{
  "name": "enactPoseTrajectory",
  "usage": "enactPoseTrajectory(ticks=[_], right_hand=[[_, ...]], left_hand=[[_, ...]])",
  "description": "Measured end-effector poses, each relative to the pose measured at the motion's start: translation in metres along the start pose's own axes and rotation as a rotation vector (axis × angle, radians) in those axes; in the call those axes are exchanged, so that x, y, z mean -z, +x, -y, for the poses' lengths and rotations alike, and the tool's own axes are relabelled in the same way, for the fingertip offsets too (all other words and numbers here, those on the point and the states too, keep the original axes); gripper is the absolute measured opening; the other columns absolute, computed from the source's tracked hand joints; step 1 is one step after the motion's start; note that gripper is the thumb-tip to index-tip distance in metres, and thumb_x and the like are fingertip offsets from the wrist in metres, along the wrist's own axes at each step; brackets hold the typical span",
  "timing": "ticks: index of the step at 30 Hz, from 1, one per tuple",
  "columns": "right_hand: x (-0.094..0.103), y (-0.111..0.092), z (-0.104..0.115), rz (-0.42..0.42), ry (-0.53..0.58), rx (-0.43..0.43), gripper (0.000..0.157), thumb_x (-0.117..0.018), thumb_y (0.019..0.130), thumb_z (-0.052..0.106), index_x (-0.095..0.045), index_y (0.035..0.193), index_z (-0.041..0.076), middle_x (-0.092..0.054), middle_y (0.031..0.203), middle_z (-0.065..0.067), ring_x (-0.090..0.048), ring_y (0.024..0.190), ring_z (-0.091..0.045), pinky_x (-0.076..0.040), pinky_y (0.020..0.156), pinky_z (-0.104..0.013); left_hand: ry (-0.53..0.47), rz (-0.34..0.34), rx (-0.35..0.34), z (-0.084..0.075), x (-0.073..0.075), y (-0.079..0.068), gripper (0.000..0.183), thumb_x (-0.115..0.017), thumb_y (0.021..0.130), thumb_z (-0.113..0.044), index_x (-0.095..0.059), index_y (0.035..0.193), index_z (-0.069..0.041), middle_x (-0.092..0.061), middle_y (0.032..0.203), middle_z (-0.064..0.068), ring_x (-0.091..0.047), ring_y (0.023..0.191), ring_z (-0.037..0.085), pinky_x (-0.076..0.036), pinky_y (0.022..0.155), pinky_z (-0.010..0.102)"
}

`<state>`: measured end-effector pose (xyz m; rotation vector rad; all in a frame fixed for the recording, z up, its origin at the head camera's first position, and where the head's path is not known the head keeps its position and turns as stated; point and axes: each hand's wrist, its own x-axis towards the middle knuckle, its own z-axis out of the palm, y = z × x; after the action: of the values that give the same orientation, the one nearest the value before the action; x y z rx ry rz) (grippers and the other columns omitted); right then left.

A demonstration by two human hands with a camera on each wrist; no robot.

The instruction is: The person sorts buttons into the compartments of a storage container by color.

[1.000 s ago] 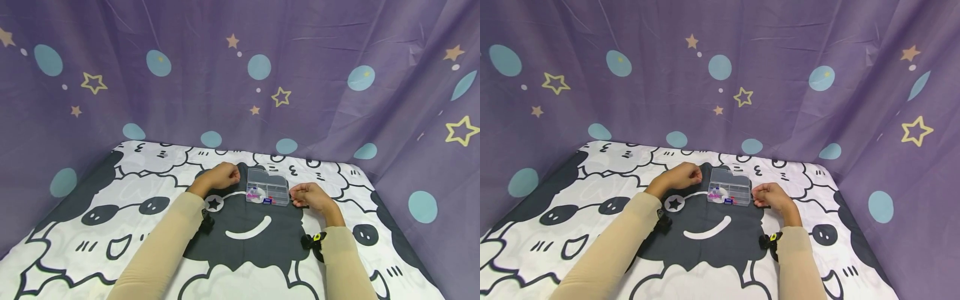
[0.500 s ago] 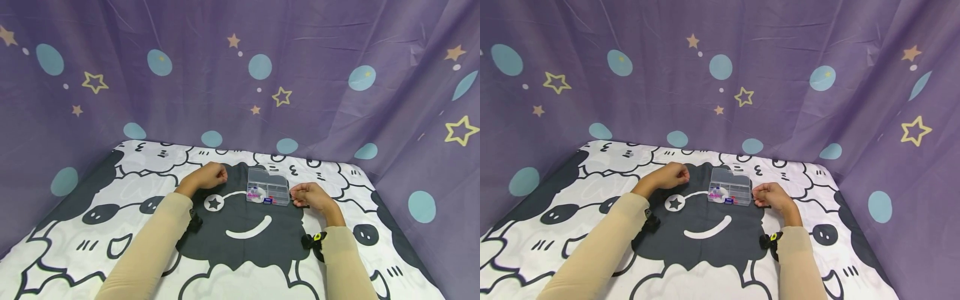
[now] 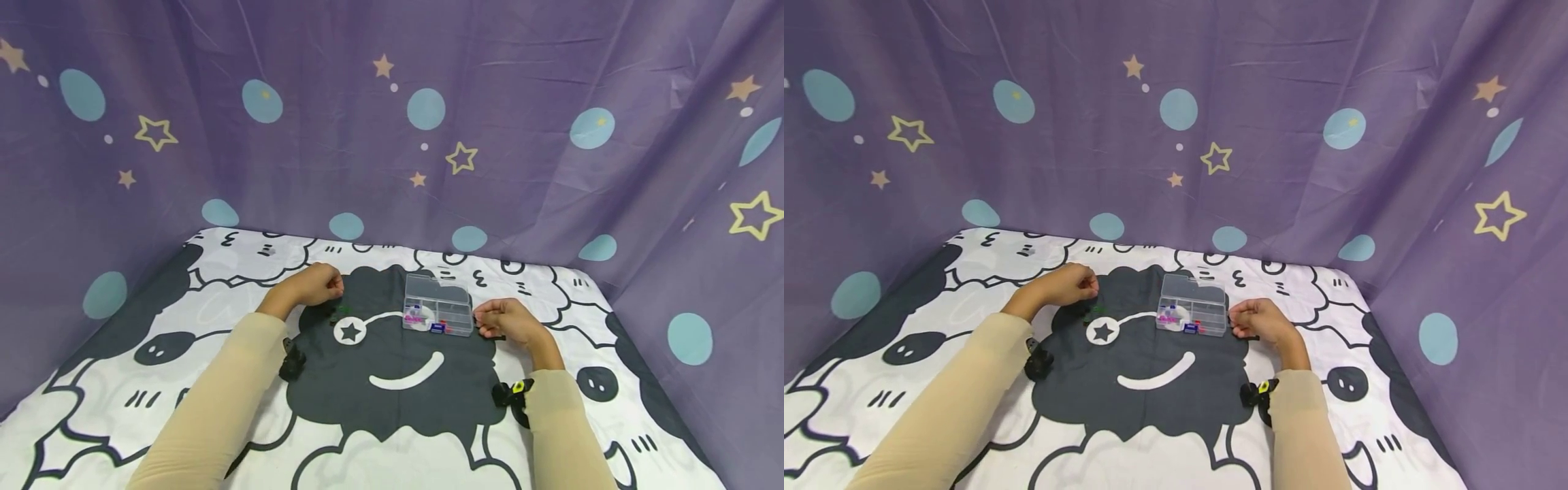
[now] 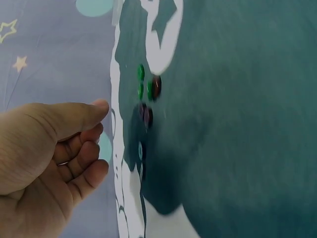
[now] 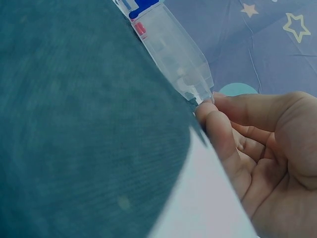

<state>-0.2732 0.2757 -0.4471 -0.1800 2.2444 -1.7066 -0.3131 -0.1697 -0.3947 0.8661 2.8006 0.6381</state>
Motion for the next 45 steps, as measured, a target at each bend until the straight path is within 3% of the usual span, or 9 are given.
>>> enactPoseTrajectory(ticks=[7,16,24,30,39,45], right_hand=[[0.001,0.0,0.001,0.0,0.011,0.002,0.023,-0.058,0.101,-0.002,-0.058,0.117,-0.018,-0.065,0.083,-0.007,-0.065,0.068,-0.01,-0.057,0.065,-0.024],[0.0,0.0,0.003,-0.004,0.014,-0.005,0.023,-0.057,0.101,-0.002,-0.058,0.117,-0.018,-0.065,0.084,-0.007,-0.065,0.069,-0.011,-0.057,0.065,-0.025],[0.0,-0.001,0.003,-0.003,0.011,0.0,0.023,-0.057,0.101,-0.002,-0.058,0.117,-0.018,-0.065,0.084,-0.007,-0.064,0.069,-0.01,-0.057,0.066,-0.024],[0.0,0.0,0.002,0.002,0.008,-0.003,0.023,-0.057,0.1,-0.003,-0.058,0.117,-0.019,-0.065,0.084,-0.007,-0.065,0.069,-0.011,-0.057,0.066,-0.025],[0.0,0.0,0.001,-0.009,0.004,-0.006,0.022,-0.058,0.1,-0.003,-0.059,0.116,-0.018,-0.065,0.083,-0.006,-0.064,0.069,-0.011,-0.057,0.066,-0.025],[0.0,-0.001,0.0,0.002,0.004,0.004,0.024,-0.059,0.1,-0.002,-0.058,0.117,-0.019,-0.065,0.083,-0.006,-0.064,0.069,-0.011,-0.057,0.065,-0.025]], left_hand=[[0.018,0.042,0.076,0.014,0.006,-0.012,0.009,-0.066,0.099,-0.009,-0.071,0.093,-0.005,-0.067,0.087,0.004,-0.06,0.079,0.017,-0.051,0.077,0.039],[0.045,0.098,0.085,0.025,0.014,-0.025,0.013,-0.068,0.096,-0.006,-0.07,0.084,-0.006,-0.063,0.076,0.0,-0.054,0.07,0.014,-0.047,0.07,0.033],[0.002,0.123,0.093,0.025,0.014,-0.034,0.009,-0.072,0.095,-0.009,-0.07,0.086,-0.006,-0.063,0.077,-0.001,-0.054,0.071,0.013,-0.046,0.071,0.032],[0.023,0.145,0.101,0.025,0.014,-0.035,0.011,-0.071,0.095,-0.01,-0.069,0.085,-0.008,-0.062,0.076,-0.002,-0.053,0.07,0.012,-0.045,0.069,0.03],[0.013,0.18,0.111,0.028,0.012,-0.039,0.014,-0.061,0.101,-0.009,-0.067,0.088,-0.006,-0.059,0.079,0.0,-0.051,0.072,0.014,-0.043,0.07,0.03],[-0.003,0.16,0.116,0.029,0.011,-0.04,0.015,-0.052,0.103,-0.005,-0.065,0.095,-0.004,-0.06,0.087,0.003,-0.052,0.077,0.015,-0.043,0.072,0.031]])
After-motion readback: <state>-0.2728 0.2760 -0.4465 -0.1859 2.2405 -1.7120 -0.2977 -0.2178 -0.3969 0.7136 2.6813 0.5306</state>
